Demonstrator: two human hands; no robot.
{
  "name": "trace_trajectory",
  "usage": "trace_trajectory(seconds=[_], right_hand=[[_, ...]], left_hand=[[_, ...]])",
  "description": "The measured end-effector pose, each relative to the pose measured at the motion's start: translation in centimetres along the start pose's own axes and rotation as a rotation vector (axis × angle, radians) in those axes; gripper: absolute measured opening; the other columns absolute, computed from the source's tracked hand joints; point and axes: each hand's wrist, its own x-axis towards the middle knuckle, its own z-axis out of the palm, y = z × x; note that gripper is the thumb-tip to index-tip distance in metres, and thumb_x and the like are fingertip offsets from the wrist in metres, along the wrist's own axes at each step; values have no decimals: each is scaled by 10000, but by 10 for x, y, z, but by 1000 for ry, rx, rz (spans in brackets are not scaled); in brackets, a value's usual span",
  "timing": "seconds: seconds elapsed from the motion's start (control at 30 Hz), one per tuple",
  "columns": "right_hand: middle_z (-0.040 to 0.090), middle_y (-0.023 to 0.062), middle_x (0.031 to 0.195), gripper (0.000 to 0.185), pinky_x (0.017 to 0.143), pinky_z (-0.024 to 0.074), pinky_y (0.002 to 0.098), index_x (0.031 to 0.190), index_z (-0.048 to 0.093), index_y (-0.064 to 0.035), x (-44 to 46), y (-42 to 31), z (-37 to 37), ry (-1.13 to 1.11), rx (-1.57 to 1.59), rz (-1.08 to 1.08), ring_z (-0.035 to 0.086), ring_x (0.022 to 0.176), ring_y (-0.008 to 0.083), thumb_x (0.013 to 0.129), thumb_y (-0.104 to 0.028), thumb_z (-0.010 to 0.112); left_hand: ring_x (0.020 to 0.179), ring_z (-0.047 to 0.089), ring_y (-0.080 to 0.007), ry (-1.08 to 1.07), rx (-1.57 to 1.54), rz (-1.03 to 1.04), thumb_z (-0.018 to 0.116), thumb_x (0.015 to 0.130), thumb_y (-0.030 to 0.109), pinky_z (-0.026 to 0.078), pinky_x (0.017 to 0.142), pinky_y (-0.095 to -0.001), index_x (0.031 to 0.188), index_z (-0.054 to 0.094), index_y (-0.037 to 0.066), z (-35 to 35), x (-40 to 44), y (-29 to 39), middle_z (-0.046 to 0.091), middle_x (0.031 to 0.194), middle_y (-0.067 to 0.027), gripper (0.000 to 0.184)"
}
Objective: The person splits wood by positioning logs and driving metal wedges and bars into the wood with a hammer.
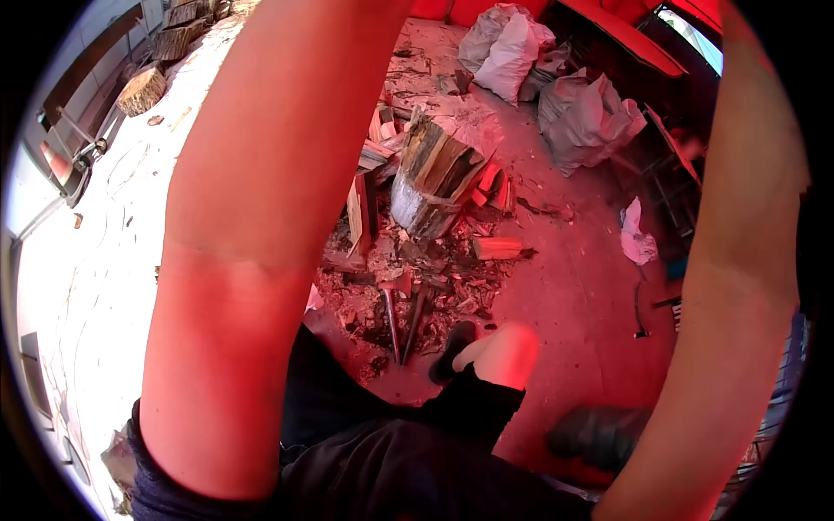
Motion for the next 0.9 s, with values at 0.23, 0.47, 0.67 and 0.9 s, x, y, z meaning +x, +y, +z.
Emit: trace_trajectory(seconds=[0.23,0.47,0.67,0.9], right_hand=[[526,13,621,246,402,432,325,878,554,-70,-316,182,49,-507,23,1338,484,438,150,830,-212,749],[555,64,629,333,388,458,362,963,516,-34,-273,158,118,-471,110,1171,546,445,197,845,-266,723],[476,14,590,289,376,422,336,962,499,-93,-271,143,56,-361,280,1250,485,418,158,857,-216,739],[483,10,594,272,374,417,334,951,494,-113,-258,128,-19,-305,390,1262,480,412,150,857,-199,735]], left_hand=[[368,461,-206,230,-522,-1792,619,848,143,351,346,-348,697,571,55,110,-474,-139,492,503,-48,182],[385,451,-174,326,-501,-1601,616,865,129,333,340,-312,852,556,76,44,-434,-142,485,570,-33,82],[415,469,-130,182,-552,-1361,615,861,108,375,373,-295,928,590,50,73,-453,-129,515,596,-23,92],[397,453,-126,55,-681,-1312,620,889,115,362,367,-290,996,599,36,121,-455,-103,512,587,-19,134]])
